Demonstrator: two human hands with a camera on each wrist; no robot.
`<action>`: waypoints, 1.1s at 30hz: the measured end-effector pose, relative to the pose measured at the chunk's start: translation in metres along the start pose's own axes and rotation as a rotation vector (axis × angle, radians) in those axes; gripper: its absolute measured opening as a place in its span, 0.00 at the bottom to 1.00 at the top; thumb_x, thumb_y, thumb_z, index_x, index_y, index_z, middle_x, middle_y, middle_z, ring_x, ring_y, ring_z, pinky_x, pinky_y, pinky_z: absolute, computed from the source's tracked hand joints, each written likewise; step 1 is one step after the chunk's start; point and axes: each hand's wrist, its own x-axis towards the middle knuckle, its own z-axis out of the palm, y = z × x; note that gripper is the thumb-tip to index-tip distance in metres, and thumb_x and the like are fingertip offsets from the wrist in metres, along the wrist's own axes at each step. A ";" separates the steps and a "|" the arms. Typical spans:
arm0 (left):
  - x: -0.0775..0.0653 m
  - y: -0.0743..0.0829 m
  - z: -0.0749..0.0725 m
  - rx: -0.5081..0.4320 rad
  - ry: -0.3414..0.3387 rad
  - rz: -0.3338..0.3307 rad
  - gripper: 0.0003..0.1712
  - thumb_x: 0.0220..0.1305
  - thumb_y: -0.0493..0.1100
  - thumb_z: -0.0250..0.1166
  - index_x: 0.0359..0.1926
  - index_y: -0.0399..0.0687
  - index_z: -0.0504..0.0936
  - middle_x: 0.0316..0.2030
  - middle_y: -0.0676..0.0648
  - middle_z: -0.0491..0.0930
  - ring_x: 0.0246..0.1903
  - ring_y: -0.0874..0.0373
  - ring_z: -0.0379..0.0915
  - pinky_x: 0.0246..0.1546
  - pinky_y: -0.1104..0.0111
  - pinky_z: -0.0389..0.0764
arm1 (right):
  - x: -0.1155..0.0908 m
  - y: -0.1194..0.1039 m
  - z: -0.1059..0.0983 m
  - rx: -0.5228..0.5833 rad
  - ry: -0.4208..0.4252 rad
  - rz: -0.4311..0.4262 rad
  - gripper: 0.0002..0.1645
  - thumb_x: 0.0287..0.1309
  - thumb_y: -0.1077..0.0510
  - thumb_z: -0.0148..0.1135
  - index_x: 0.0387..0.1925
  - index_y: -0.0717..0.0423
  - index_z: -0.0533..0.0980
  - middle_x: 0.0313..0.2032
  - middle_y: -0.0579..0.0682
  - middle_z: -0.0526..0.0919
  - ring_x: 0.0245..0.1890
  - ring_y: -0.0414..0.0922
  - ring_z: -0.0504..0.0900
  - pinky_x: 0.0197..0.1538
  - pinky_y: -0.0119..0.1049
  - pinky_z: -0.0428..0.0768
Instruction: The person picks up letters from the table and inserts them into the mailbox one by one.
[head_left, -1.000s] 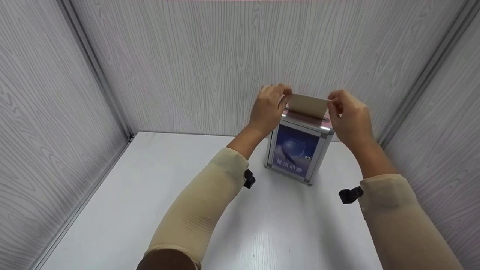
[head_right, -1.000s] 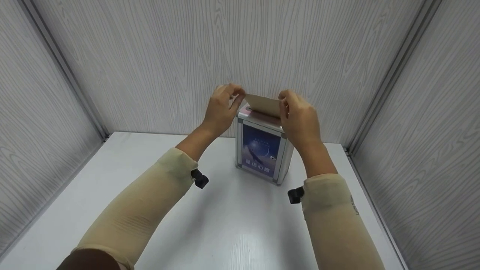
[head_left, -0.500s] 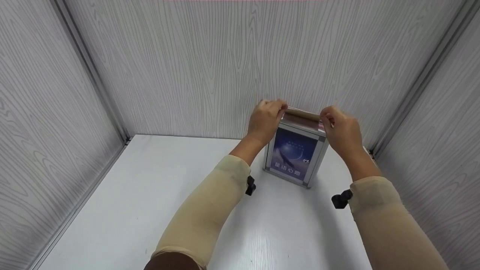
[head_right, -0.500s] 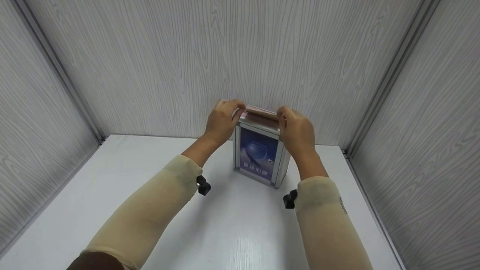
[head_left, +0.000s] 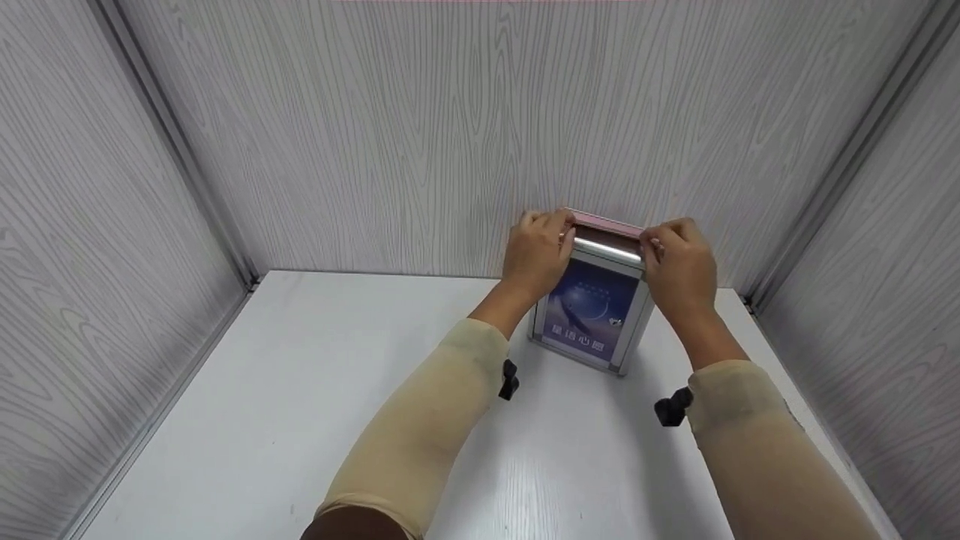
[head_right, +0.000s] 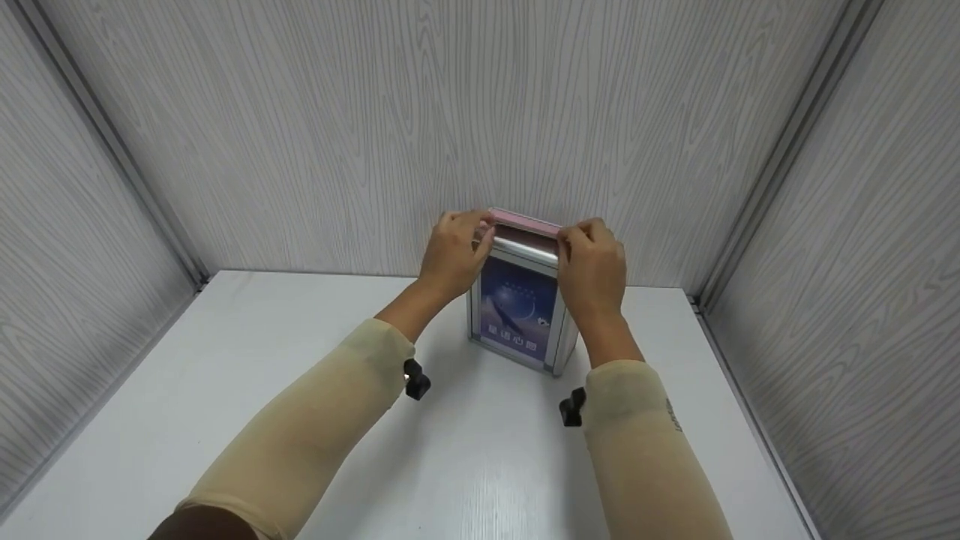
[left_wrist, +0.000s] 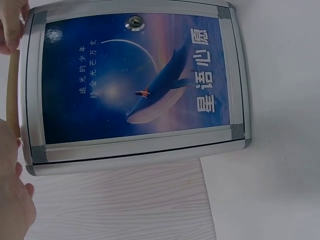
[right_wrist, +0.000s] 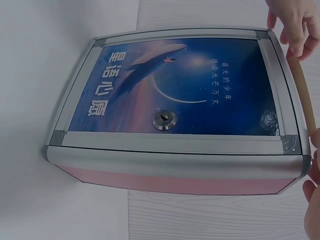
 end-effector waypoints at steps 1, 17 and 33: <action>-0.001 0.001 0.000 -0.003 -0.021 -0.010 0.18 0.86 0.54 0.54 0.66 0.57 0.81 0.66 0.54 0.84 0.68 0.51 0.76 0.68 0.56 0.80 | 0.000 0.001 0.001 -0.002 0.010 -0.008 0.09 0.75 0.63 0.66 0.47 0.66 0.87 0.50 0.63 0.83 0.52 0.62 0.87 0.55 0.56 0.88; -0.003 -0.008 -0.002 -0.153 -0.292 -0.192 0.36 0.82 0.68 0.51 0.83 0.68 0.60 0.88 0.51 0.45 0.86 0.43 0.49 0.82 0.43 0.63 | -0.001 0.006 0.004 0.068 -0.208 0.162 0.26 0.84 0.48 0.53 0.68 0.61 0.80 0.75 0.61 0.68 0.74 0.63 0.70 0.73 0.63 0.73; -0.007 0.000 -0.068 0.061 -0.282 -0.105 0.35 0.84 0.63 0.53 0.83 0.69 0.55 0.88 0.48 0.39 0.87 0.43 0.44 0.84 0.46 0.61 | 0.024 -0.020 -0.076 0.020 -0.607 0.162 0.32 0.84 0.47 0.53 0.81 0.51 0.66 0.84 0.66 0.54 0.84 0.72 0.48 0.79 0.80 0.49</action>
